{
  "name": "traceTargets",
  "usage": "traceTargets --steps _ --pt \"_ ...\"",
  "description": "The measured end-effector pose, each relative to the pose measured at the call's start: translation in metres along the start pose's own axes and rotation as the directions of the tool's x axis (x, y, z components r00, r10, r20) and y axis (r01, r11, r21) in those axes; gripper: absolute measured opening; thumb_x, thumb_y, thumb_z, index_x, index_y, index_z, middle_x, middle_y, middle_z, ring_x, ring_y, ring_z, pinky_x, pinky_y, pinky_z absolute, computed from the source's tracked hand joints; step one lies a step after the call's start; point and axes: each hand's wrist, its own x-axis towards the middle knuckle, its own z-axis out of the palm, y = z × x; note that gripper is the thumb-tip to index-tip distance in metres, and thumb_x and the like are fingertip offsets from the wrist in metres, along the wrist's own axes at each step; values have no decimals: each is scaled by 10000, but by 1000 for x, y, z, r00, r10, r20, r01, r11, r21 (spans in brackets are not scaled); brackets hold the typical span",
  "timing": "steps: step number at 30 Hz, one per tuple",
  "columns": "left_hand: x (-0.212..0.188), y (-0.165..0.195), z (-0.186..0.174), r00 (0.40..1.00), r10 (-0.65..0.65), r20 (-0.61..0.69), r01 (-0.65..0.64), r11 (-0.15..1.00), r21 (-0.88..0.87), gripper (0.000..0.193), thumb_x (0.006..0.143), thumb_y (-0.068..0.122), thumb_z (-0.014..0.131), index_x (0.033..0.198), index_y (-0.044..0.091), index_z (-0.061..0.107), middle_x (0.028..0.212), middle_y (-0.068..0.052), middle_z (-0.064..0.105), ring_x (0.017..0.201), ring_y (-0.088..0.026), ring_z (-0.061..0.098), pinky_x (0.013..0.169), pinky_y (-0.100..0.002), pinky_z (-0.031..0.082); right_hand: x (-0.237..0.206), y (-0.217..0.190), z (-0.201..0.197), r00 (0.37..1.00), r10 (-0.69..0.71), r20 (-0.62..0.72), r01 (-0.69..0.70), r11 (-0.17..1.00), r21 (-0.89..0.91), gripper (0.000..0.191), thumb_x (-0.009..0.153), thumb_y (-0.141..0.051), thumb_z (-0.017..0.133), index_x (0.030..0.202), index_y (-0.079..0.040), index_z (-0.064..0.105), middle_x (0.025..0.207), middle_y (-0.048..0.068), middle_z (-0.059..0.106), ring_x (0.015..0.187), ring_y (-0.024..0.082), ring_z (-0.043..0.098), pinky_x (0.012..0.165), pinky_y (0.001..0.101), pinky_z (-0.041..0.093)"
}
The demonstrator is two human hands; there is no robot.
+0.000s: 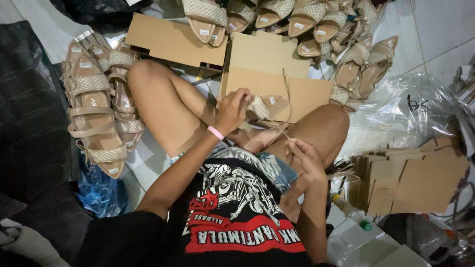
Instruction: The person sits on the floor and ties the straps of beige high-heeled sandals. They pick up a sandal, thread the strap through the buckle, and secure it by hand. The process is repeated for multiple sandals in a pile.
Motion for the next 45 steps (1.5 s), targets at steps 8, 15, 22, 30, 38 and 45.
traceTargets --steps 8,15,22,30,38,45 --pt "8 -3 2 999 -45 -29 44 998 -40 82 1001 118 622 1065 66 620 917 -115 717 911 -325 697 783 -439 501 -16 -52 47 955 -296 12 210 648 -732 330 1050 -291 568 1147 -26 739 938 85 718 865 206 683 772 330 525" --pt "18 -19 2 949 -175 263 249 926 -283 153 969 170 647 1014 25 651 887 -120 737 817 -230 756 760 -338 588 -32 -62 32 875 -401 272 460 515 -723 323 1105 -223 497 1187 -18 734 978 145 681 949 288 666 851 358 501" --pt "17 -23 13 971 -98 219 154 955 -255 146 950 183 653 1000 47 666 873 -105 746 826 -205 761 766 -328 589 -41 -53 21 981 135 139 -76 928 -365 319 1049 -311 468 1342 -197 516 993 43 787 953 158 758 802 295 562" --pt "13 -22 15 967 -153 202 203 944 -258 163 999 210 635 1007 47 640 857 -90 739 801 -204 768 738 -331 590 -46 -48 7 944 -137 299 311 664 -680 184 972 -171 698 1051 -15 755 1062 65 672 981 157 642 821 297 516" --pt "14 -31 14 955 -241 174 274 940 -201 127 927 161 668 960 38 670 845 -97 751 797 -220 764 711 -341 582 -34 -27 1 934 162 318 2 890 -457 225 962 -146 708 1140 -9 688 978 -4 697 922 91 645 830 261 535" --pt "15 -50 24 933 -245 262 330 872 -361 127 958 146 664 966 19 672 893 -69 754 868 -151 762 784 -290 595 -30 -62 37 993 -94 78 119 604 -788 209 869 -72 763 1077 -93 752 893 38 776 770 122 715 732 272 567"
